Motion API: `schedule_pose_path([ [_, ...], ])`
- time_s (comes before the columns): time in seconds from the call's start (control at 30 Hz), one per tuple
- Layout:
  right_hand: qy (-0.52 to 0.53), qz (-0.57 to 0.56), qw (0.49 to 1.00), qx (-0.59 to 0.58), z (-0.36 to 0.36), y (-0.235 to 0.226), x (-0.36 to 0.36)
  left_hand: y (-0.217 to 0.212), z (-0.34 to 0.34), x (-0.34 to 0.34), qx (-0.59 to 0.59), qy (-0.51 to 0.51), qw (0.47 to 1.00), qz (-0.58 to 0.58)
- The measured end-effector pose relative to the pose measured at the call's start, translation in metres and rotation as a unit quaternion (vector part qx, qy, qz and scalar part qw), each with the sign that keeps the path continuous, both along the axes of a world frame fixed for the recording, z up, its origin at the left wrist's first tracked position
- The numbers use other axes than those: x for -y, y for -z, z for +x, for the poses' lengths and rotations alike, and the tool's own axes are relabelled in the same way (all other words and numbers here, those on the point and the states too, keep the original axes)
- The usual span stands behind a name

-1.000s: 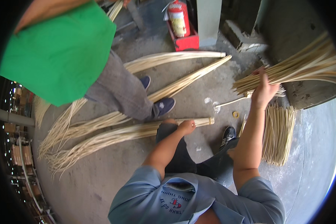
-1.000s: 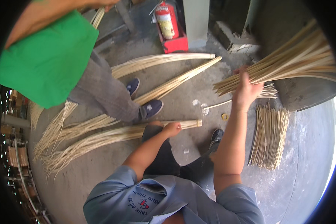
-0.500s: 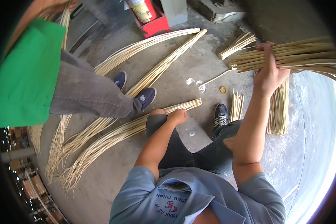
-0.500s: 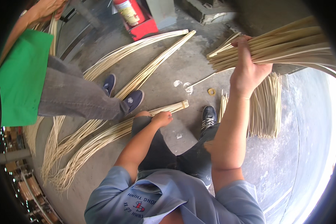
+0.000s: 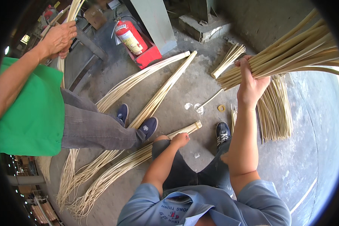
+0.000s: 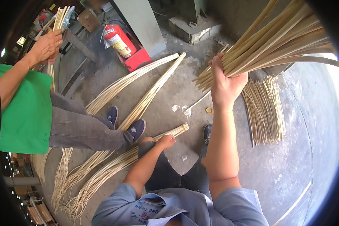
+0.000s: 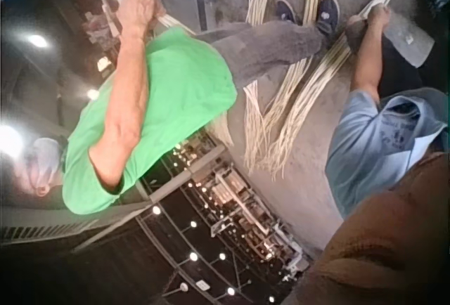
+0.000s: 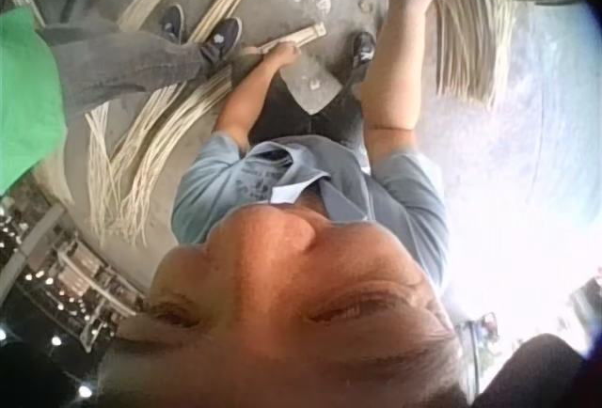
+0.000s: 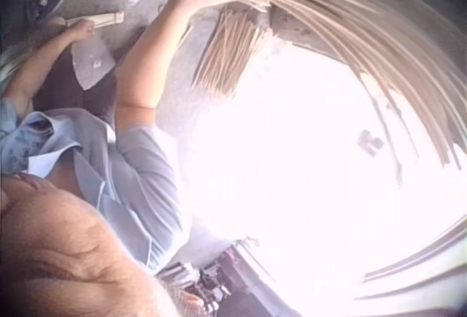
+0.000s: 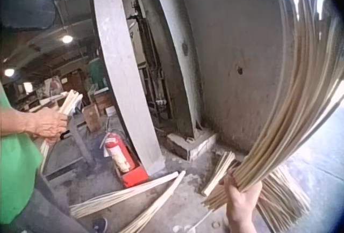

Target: The person sits on the floor and gathers thin wooden sticks into bundles. They align the sticks by hand, then use rubber bands to secure the bundles. A coworker in a green shirt is also present and handling similar sticks nearby.

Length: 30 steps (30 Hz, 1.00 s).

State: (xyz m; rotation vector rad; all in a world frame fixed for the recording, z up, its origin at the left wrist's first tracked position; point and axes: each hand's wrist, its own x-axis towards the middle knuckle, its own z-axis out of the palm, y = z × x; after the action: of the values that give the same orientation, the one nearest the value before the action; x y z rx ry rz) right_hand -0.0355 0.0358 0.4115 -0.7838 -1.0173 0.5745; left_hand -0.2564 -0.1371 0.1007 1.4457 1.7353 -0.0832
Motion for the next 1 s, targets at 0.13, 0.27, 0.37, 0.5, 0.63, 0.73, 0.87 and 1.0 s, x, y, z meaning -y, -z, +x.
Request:
schedule_pose_path([
  [0.13,-0.017,-0.005,1.0,-0.012,-0.003,0.001,0.004,-0.002,-0.001,-0.002,0.014,-0.004,1.0,-0.007],
  [0.27,-0.023,0.006,0.999,-0.023,-0.001,0.002,0.004,0.0,0.009,-0.008,0.009,-0.002,1.0,0.009],
  [0.37,0.003,-0.017,1.0,0.013,0.0,0.003,0.008,0.006,0.004,-0.008,0.033,0.0,0.999,0.008],
  [0.5,0.015,-0.012,1.0,0.0,0.0,0.005,0.007,0.018,0.0,-0.009,0.058,-0.002,0.998,0.035],
  [0.63,0.044,-0.026,0.997,0.06,0.008,0.001,0.011,0.031,0.002,-0.006,0.065,-0.012,0.997,0.027],
  [0.73,0.047,-0.008,0.998,0.047,0.013,0.002,0.004,0.035,0.003,-0.011,0.079,-0.027,0.996,0.033],
  [0.87,0.041,-0.012,0.998,0.051,0.013,0.004,0.006,0.04,0.006,-0.01,0.095,-0.023,0.994,0.043],
  [1.0,0.039,-0.02,0.997,0.063,0.01,0.003,0.011,0.044,0.0,-0.006,0.089,-0.014,0.993,0.078],
])
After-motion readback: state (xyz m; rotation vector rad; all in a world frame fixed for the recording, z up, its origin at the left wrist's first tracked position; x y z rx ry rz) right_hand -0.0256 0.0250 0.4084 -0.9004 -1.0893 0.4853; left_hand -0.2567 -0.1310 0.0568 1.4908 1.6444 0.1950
